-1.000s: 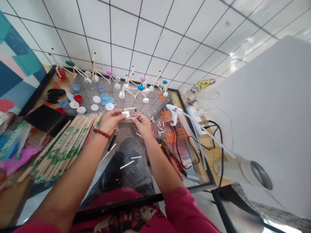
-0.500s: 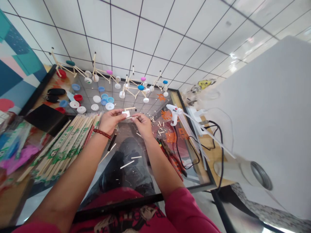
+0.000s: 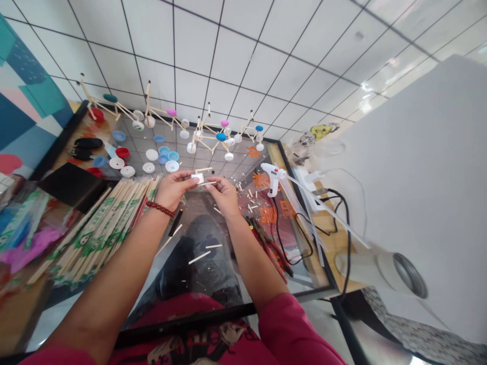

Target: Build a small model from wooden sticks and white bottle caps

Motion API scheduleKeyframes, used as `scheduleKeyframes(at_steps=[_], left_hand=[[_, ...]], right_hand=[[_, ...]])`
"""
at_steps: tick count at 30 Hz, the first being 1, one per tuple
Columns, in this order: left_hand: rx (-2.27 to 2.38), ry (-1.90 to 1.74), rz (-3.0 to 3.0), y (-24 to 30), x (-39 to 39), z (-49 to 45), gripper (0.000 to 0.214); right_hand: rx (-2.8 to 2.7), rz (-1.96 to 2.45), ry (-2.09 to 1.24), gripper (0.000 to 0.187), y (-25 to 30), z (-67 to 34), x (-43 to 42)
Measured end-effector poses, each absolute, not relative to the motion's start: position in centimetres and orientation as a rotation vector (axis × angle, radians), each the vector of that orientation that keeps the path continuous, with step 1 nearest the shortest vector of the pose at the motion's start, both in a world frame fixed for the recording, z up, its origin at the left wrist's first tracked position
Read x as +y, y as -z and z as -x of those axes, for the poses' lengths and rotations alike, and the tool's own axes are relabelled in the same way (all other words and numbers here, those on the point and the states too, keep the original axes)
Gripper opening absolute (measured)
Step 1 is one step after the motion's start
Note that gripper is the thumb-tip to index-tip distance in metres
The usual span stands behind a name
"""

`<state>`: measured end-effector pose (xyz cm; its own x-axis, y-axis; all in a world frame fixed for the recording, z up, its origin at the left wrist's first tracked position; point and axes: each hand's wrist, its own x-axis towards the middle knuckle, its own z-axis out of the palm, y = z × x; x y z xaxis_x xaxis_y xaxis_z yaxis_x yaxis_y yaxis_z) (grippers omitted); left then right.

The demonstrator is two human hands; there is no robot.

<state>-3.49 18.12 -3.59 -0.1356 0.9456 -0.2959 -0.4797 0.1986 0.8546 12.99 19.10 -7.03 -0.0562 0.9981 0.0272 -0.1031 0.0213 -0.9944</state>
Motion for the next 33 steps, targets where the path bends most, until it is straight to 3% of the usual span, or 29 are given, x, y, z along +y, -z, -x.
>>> scheduleKeyframes(at_steps=[11, 18, 26, 33], left_hand=[[1.088, -1.354, -0.533, 3.2, 18.11, 3.39, 0.051], [1.084, -1.358, -0.538, 3.37, 18.16, 3.38, 0.051], [1.09, -1.351, -0.563, 3.55, 18.18, 3.51, 0.051], [1.085, -1.353, -0.564, 3.7, 18.23, 3.45, 0.053]], right_hand=[[-1.148, 1.086, -1.279, 0.044, 6.59, -12.91, 19.11], [-1.165, 1.061, -1.296, 0.022, 6.9, -12.98, 19.16], [-1.185, 1.097, -1.287, 0.013, 6.65, -12.93, 19.03], [-1.202, 1.075, -1.282, 0.018, 6.95, -13.01, 19.07]])
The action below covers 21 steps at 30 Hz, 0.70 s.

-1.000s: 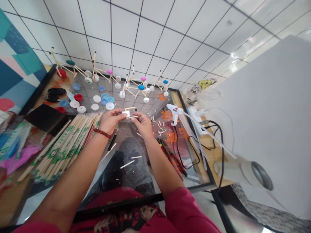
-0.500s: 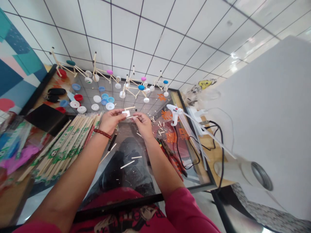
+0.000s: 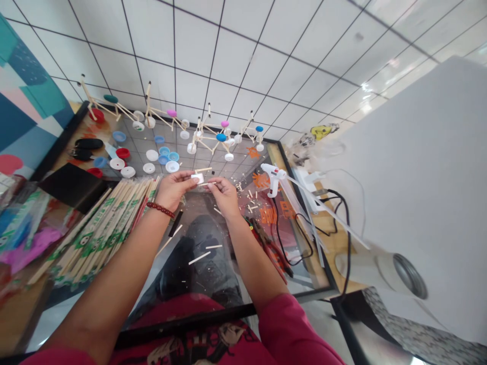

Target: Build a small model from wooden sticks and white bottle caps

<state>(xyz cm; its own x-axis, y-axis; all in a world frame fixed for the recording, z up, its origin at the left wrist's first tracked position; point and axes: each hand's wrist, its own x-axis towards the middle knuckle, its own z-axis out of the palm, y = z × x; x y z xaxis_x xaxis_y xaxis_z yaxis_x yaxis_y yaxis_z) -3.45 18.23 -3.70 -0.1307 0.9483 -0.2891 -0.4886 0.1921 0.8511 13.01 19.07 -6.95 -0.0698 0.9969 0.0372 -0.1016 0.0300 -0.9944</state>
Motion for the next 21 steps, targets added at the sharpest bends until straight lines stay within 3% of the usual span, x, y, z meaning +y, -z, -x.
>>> scheduleKeyframes(at_steps=[21], left_hand=[[1.078, -1.358, -0.53, 3.36, 18.12, 3.38, 0.054]], right_hand=[[-1.175, 1.069, -1.3, 0.012, 6.94, -12.94, 19.1]])
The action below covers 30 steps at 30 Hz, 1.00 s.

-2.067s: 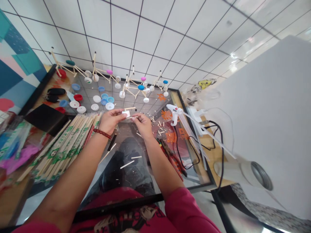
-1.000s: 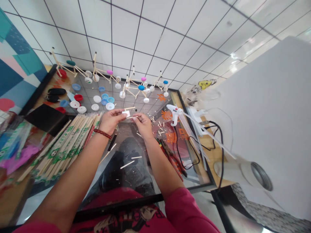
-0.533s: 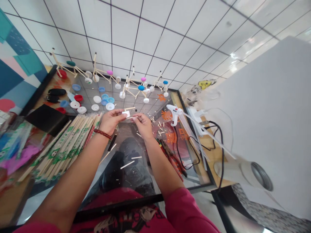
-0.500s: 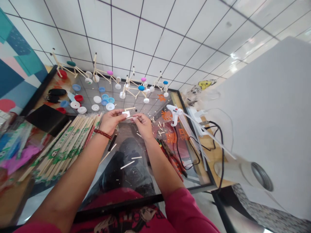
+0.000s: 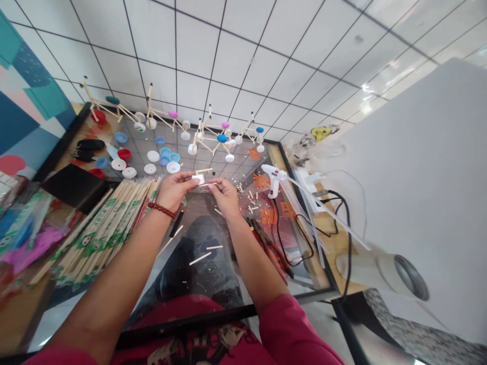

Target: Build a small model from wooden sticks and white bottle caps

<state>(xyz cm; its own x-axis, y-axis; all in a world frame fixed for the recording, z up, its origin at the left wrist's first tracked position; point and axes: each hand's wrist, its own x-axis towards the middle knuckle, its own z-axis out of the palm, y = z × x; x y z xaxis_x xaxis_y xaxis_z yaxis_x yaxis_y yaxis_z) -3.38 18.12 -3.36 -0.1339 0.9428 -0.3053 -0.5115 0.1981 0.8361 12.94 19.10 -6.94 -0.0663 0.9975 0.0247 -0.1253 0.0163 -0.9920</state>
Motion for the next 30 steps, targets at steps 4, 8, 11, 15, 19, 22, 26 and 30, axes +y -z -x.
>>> scheduleKeyframes(at_steps=[4, 8, 11, 15, 19, 22, 26, 30], left_hand=[[1.077, -1.36, -0.534, 3.38, 18.15, 3.39, 0.052], [1.082, -1.362, -0.536, 3.47, 18.19, 3.41, 0.052], [1.09, -1.362, -0.544, 3.57, 18.2, 3.44, 0.052], [1.088, -1.361, -0.552, 3.62, 18.22, 3.46, 0.052], [1.09, -1.36, -0.552, 3.57, 18.2, 3.43, 0.053], [1.086, -1.362, -0.538, 3.49, 18.16, 3.39, 0.053], [1.088, -1.361, -0.531, 3.43, 18.15, 3.35, 0.053], [1.089, -1.359, -0.528, 3.4, 18.15, 3.39, 0.05]], right_hand=[[-1.167, 1.07, -1.302, 0.011, 6.84, -12.92, 19.09], [-1.172, 1.071, -1.298, 0.016, 6.79, -12.91, 19.07], [-1.177, 1.087, -1.291, 0.02, 6.79, -12.89, 19.08], [-1.181, 1.083, -1.282, 0.02, 6.88, -12.87, 19.12], [-1.183, 1.076, -1.281, 0.017, 6.91, -12.91, 19.12], [-1.175, 1.075, -1.288, 0.017, 6.81, -12.92, 19.09], [-1.159, 1.102, -1.299, 0.014, 6.55, -12.83, 19.02], [-1.157, 1.083, -1.309, 0.013, 6.43, -12.77, 18.94]])
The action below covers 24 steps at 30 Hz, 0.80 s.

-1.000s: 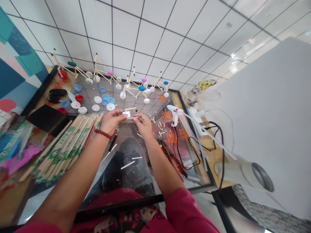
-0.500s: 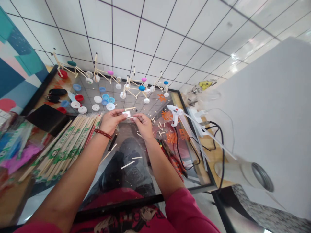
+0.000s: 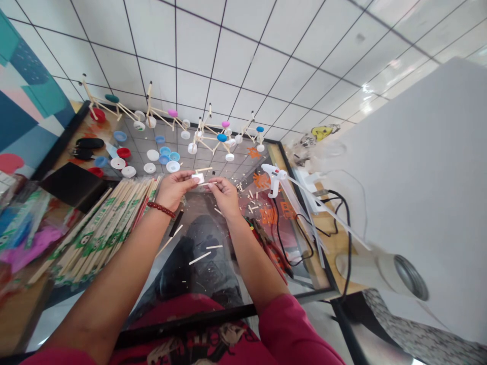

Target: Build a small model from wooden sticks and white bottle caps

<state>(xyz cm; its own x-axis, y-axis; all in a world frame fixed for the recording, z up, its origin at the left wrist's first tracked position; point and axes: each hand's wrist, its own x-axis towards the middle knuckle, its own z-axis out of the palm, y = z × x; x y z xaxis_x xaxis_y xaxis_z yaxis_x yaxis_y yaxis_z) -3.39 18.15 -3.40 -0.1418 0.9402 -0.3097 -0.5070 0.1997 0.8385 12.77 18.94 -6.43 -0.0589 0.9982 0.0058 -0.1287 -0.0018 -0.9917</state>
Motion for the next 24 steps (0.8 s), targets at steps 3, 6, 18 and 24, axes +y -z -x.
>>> scheduleKeyframes(at_steps=[3, 6, 18, 24], left_hand=[[1.083, -1.357, -0.526, 3.34, 18.12, 3.42, 0.049], [1.08, -1.356, -0.52, 3.24, 18.09, 3.43, 0.05], [1.066, -1.361, -0.505, 3.18, 17.98, 3.4, 0.049], [1.075, -1.356, -0.509, 3.42, 18.1, 3.42, 0.047]], right_hand=[[-1.165, 1.093, -1.302, 0.013, 6.52, -12.82, 18.94], [-1.176, 1.086, -1.295, 0.015, 6.7, -12.87, 19.01], [-1.201, 1.038, -1.289, 0.022, 7.18, -12.94, 19.08], [-1.198, 1.055, -1.272, 0.017, 7.16, -12.94, 18.96]])
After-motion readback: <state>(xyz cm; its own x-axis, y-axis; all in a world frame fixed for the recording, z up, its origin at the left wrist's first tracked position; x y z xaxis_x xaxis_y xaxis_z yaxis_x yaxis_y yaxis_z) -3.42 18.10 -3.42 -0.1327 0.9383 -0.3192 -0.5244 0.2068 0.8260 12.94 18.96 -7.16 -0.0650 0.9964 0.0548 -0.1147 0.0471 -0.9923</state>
